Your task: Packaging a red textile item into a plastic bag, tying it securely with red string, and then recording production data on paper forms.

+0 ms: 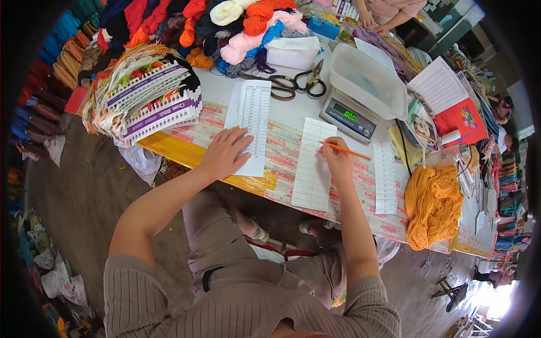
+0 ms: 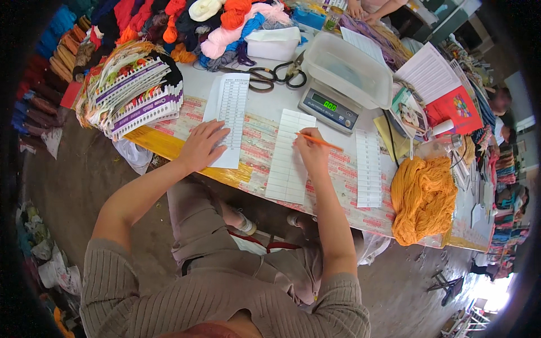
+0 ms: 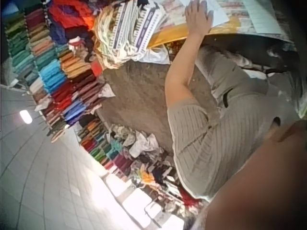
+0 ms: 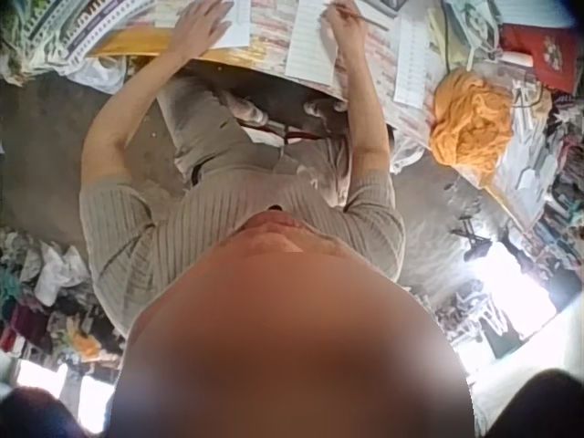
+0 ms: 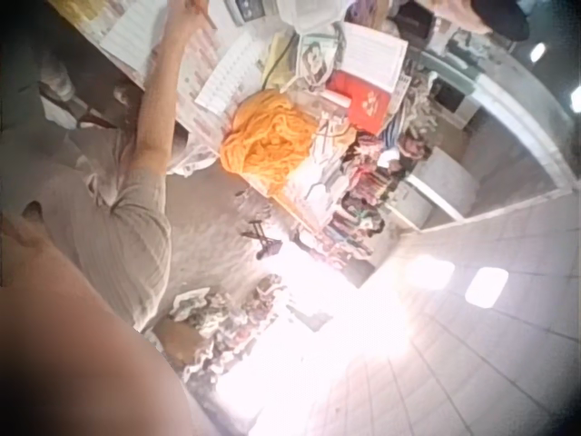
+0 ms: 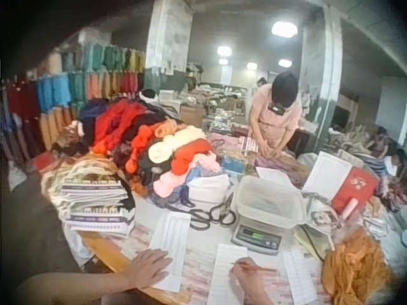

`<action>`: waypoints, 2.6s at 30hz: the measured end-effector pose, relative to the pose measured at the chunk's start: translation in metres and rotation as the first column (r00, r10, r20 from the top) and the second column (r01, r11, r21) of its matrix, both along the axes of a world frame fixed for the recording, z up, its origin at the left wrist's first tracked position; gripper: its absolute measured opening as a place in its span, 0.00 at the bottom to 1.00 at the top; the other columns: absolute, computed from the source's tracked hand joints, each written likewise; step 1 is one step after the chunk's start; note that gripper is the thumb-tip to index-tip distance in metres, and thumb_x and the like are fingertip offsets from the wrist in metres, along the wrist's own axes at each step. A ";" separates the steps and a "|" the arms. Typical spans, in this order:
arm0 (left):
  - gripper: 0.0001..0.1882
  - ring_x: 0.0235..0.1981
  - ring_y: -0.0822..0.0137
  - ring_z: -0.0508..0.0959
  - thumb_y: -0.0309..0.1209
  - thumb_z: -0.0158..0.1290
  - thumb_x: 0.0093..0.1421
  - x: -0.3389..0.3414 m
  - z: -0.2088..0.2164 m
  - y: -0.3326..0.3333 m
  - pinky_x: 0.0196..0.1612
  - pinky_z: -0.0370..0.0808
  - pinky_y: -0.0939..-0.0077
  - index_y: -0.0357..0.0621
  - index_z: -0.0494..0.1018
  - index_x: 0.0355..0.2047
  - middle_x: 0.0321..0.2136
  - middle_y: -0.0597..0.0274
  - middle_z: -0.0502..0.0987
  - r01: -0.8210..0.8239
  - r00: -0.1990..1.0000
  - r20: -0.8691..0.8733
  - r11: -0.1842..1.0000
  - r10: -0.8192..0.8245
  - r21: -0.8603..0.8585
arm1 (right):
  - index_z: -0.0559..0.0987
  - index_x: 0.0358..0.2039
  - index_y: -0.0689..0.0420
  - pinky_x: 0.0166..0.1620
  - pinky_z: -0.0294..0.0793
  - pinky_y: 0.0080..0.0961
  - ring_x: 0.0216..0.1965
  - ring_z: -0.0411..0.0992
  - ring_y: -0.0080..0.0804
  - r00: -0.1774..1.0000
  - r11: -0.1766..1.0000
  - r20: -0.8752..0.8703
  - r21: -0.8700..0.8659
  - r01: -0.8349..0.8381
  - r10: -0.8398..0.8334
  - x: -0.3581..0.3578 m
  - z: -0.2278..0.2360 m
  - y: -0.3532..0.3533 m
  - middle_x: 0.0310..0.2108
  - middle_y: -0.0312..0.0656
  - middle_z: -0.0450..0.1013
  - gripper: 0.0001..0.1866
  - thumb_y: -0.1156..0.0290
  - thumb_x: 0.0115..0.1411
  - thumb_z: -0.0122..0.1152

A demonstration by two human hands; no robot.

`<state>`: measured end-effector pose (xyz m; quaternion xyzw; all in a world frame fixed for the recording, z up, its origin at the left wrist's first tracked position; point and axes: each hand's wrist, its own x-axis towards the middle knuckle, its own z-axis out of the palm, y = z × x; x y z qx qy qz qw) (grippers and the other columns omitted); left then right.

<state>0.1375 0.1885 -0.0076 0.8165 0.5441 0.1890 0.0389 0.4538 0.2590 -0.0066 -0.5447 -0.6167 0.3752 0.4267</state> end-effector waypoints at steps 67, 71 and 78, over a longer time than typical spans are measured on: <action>0.23 0.60 0.53 0.61 0.39 0.50 0.60 0.003 0.001 0.000 0.62 0.56 0.56 0.46 0.67 0.54 0.57 0.55 0.64 -0.006 1.000 -0.025 0.999 0.005 -0.031 | 0.73 0.31 0.63 0.28 0.72 0.29 0.21 0.74 0.38 0.961 0.983 0.208 0.049 0.175 -0.182 -0.001 -0.018 0.000 0.20 0.48 0.73 0.09 0.70 0.58 0.56; 0.22 0.60 0.53 0.61 0.39 0.50 0.60 0.005 0.002 0.001 0.62 0.56 0.56 0.46 0.67 0.54 0.57 0.55 0.64 -0.004 1.000 -0.019 0.999 0.003 -0.038 | 0.72 0.30 0.63 0.28 0.73 0.29 0.21 0.74 0.37 0.945 0.980 0.259 0.069 0.187 -0.198 0.006 -0.027 0.004 0.20 0.48 0.74 0.09 0.70 0.58 0.55; 0.22 0.59 0.52 0.62 0.39 0.51 0.59 0.003 0.001 -0.001 0.61 0.57 0.56 0.46 0.68 0.53 0.56 0.55 0.65 -0.004 1.000 -0.006 1.000 0.003 -0.007 | 0.71 0.29 0.65 0.25 0.72 0.23 0.19 0.74 0.28 0.971 0.976 -0.112 -0.073 0.203 -0.210 0.003 -0.026 0.004 0.17 0.44 0.73 0.08 0.71 0.59 0.52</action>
